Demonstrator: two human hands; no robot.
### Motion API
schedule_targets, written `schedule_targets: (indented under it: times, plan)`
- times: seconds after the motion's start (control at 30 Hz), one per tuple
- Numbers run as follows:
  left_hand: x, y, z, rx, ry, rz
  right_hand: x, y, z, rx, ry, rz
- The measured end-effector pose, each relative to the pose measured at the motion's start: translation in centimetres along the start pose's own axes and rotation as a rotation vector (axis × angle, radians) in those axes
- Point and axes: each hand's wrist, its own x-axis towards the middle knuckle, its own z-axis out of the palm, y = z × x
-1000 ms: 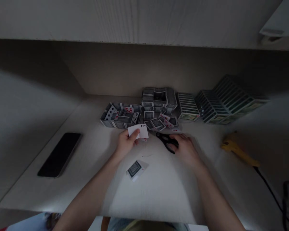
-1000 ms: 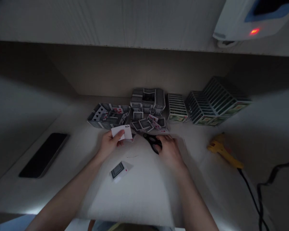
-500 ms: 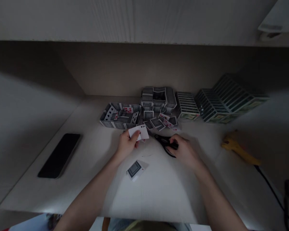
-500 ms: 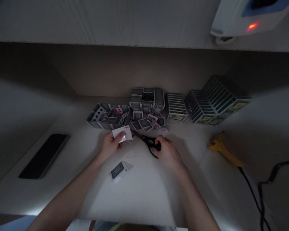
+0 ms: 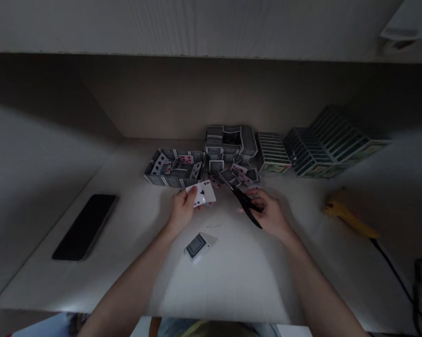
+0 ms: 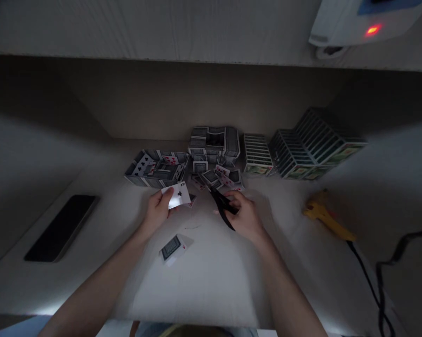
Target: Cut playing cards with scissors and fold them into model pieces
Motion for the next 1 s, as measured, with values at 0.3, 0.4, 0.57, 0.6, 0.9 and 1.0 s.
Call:
schedule_targets:
  times: [0.3,0.4,0.57,0.6,0.9,1.0]
  plan:
    - [0.7,-1.0,-0.4,0.099,0.066,0.158,-1.1,-1.5,1.3,0.530,-0.140,-0.062]
    - [0.5,-0.7,-0.3,0.129,0.051,0.148,-1.4,-1.9,1.3,0.610,-0.189,-0.078]
    - [0.3,-0.5,-0.3,0.157,0.028,0.109,-1.9,-2.7,1.3,0.723,-0.266,-0.061]
    - [0.2,-0.5,-0.3,0.146,0.021,0.100,-1.9,-2.7,1.3,0.735,-0.270,-0.059]
    - [0.2,-0.5,0.0,0.190,-0.022,0.098,-2.1,-1.5,1.9,0.677,-0.358,-0.014]
    - [-0.1,0.1,0.1,0.113,-0.042,0.061,-1.9,-1.6,1.9,0.699,-0.357,0.033]
